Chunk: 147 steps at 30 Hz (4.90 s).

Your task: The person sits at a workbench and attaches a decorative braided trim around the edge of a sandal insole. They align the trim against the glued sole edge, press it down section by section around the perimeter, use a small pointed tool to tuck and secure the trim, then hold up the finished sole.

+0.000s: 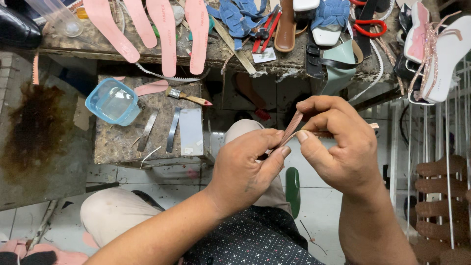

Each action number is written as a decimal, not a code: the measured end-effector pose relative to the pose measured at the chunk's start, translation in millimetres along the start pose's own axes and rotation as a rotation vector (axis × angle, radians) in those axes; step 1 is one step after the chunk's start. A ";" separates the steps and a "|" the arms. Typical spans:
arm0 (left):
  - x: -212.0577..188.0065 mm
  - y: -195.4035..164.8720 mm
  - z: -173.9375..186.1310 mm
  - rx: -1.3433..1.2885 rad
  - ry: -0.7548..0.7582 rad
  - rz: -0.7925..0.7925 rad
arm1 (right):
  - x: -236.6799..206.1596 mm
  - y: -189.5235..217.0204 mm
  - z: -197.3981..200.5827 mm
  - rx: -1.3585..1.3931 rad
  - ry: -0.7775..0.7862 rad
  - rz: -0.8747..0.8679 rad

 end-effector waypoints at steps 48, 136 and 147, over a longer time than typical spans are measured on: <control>4.6 -12.9 9.7 0.081 -0.027 -0.075 | -0.4 5.2 6.8 -0.022 0.054 -0.010; 0.8 -29.6 28.5 0.105 -0.023 -0.139 | -6.7 11.5 -5.0 0.118 0.134 -0.068; 0.1 -34.0 31.2 0.139 -0.016 -0.159 | -9.2 16.0 -4.5 0.138 0.190 -0.080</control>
Point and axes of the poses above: each hand's wrist, its own x-axis towards the middle knuckle, its own z-axis out of the back of the hand, y = z × x, the point moved 2 cm from there along x, towards the middle knuckle, and after that the axes turned 15 degrees about -z, right-handed, at the moved point
